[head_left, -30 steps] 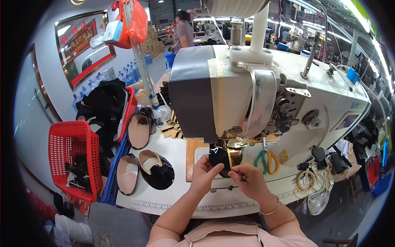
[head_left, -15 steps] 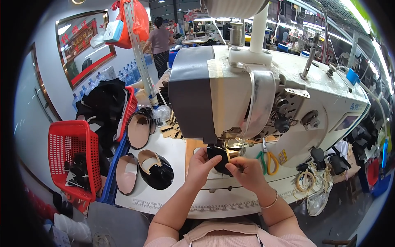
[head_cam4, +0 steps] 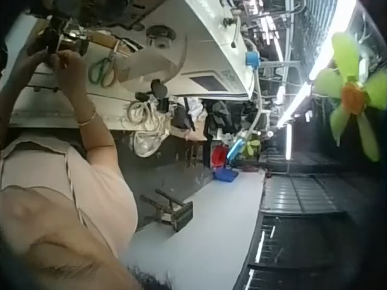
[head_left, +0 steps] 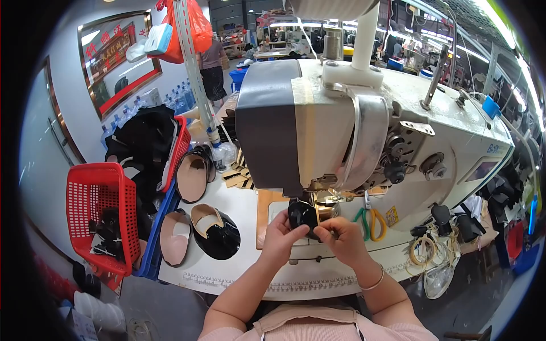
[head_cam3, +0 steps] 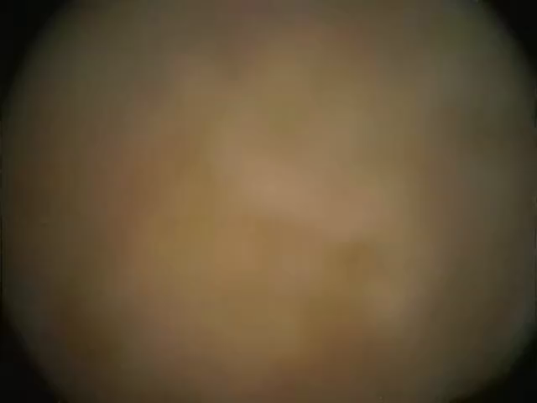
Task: Stitching various components of a shoe together using an industrial sewing machine.
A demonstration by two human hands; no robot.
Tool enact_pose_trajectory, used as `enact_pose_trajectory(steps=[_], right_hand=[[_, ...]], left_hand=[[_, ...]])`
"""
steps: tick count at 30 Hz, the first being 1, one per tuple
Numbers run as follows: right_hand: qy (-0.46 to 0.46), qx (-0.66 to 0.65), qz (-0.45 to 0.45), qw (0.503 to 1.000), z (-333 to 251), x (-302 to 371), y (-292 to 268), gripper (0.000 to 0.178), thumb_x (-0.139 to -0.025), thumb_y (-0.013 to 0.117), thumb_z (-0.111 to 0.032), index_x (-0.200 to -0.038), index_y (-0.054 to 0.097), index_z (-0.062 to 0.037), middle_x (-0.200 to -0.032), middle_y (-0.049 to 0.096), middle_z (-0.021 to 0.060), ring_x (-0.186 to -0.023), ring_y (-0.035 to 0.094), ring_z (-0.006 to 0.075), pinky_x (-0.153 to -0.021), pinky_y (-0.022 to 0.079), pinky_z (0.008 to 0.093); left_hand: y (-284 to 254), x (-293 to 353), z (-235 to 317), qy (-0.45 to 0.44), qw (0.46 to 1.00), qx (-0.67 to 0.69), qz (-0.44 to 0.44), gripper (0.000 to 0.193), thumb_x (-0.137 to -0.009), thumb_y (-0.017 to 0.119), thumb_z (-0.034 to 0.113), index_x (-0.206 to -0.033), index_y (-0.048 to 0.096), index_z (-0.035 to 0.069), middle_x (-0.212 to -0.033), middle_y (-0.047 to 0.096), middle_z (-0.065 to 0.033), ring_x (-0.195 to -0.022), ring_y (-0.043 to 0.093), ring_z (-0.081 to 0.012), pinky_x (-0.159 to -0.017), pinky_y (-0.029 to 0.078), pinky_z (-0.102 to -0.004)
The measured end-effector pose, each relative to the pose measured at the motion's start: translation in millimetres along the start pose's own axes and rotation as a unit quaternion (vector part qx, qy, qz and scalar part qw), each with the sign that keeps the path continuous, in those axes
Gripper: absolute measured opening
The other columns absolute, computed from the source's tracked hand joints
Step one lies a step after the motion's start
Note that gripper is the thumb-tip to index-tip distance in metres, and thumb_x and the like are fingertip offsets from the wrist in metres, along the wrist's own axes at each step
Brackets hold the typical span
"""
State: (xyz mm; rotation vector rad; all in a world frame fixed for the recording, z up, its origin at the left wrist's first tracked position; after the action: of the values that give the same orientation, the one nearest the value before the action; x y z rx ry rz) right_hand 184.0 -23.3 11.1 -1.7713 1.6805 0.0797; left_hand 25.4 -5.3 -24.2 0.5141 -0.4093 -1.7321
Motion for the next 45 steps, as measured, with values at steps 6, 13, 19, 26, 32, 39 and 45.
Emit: enact_pose_trajectory(steps=[6,13,19,26,32,39,45], right_hand=[[0.083,-0.024,-0.016,0.996,-0.8,-10.8,2.6,0.015,-0.081,0.066,-0.014,-0.080,0.064,0.0006,-0.058,0.057,-0.0008,-0.053,0.047,0.0036,-0.046,0.037,0.0205],[0.065,-0.025,0.014,0.997,-0.3,-4.6,6.5,0.014,-0.081,0.066,-0.013,-0.081,0.065,0.0003,-0.058,0.057,-0.0003,-0.054,0.047,0.0035,-0.048,0.037,0.0201],[0.027,-0.008,0.026,0.999,0.7,-0.1,4.8,0.016,-0.081,0.067,-0.016,-0.082,0.065,-0.0003,-0.062,0.059,0.0006,-0.056,0.047,0.0037,-0.049,0.038,0.0202],[0.192,-0.233,-0.019,0.953,11.9,2.8,2.1,0.012,-0.082,0.064,-0.013,-0.086,0.065,-0.0005,-0.063,0.055,-0.0039,-0.053,0.045,0.0031,-0.048,0.037,0.0171],[-0.089,0.029,0.160,0.983,28.2,36.4,-20.0,0.035,-0.077,0.068,-0.016,-0.108,0.058,-0.0045,-0.084,0.053,0.0038,-0.069,0.052,0.0139,-0.062,0.044,0.0250],[-0.207,0.307,0.134,0.919,2.3,35.6,-13.9,0.034,-0.075,0.067,-0.015,-0.107,0.058,-0.0071,-0.088,0.052,0.0050,-0.071,0.052,0.0220,-0.061,0.043,0.0309],[-0.264,0.273,0.144,0.914,0.4,27.5,-8.1,0.033,-0.073,0.068,-0.010,-0.104,0.059,-0.0059,-0.091,0.056,0.0065,-0.074,0.055,0.0226,-0.060,0.044,0.0316]], left_hand=[[3.5,-12.9,14.1,-0.025,0.999,0.019,0.011,0.041,-0.077,0.064,-0.001,-0.113,0.046,-0.003,-0.100,0.058,-0.0063,-0.090,0.057,-0.0115,-0.081,0.045,-0.0223],[1.1,-21.5,21.9,-0.042,0.999,-0.020,0.023,0.033,-0.077,0.068,0.007,-0.104,0.051,-0.001,-0.091,0.061,-0.0053,-0.083,0.059,-0.0095,-0.073,0.046,-0.0206],[0.8,-25.9,19.6,-0.048,0.998,-0.017,0.031,0.032,-0.077,0.067,0.008,-0.103,0.051,-0.001,-0.091,0.061,-0.0046,-0.081,0.060,-0.0094,-0.071,0.046,-0.0194],[6.4,20.4,-42.2,-0.033,0.984,0.107,0.141,0.027,-0.087,0.056,0.018,-0.110,0.048,0.005,-0.094,0.056,-0.0017,-0.077,0.055,-0.0073,-0.066,0.044,-0.0204],[18.0,25.5,-49.6,-0.027,0.981,0.192,-0.011,0.025,-0.090,0.050,0.008,-0.114,0.049,0.004,-0.113,0.057,-0.0059,-0.103,0.054,-0.0148,-0.091,0.041,-0.0302],[16.3,32.7,-43.2,-0.031,0.985,0.169,0.029,0.018,-0.089,0.053,0.011,-0.107,0.055,0.005,-0.102,0.062,-0.0031,-0.093,0.057,-0.0098,-0.082,0.044,-0.0256],[11.2,33.0,-42.9,-0.032,0.992,0.125,0.011,0.021,-0.090,0.051,0.012,-0.110,0.053,0.005,-0.106,0.060,-0.0048,-0.098,0.057,-0.0132,-0.089,0.043,-0.0303]])
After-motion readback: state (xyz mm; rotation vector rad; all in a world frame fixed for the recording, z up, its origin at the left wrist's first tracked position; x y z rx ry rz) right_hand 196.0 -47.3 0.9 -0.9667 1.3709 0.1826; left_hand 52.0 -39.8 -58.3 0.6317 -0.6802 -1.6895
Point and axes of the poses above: each hand's wrist, its own x-axis away from the middle knuckle, its own y-axis out of the palm, z = x × y, the point moved 2 cm from there along -x, towards the middle knuckle
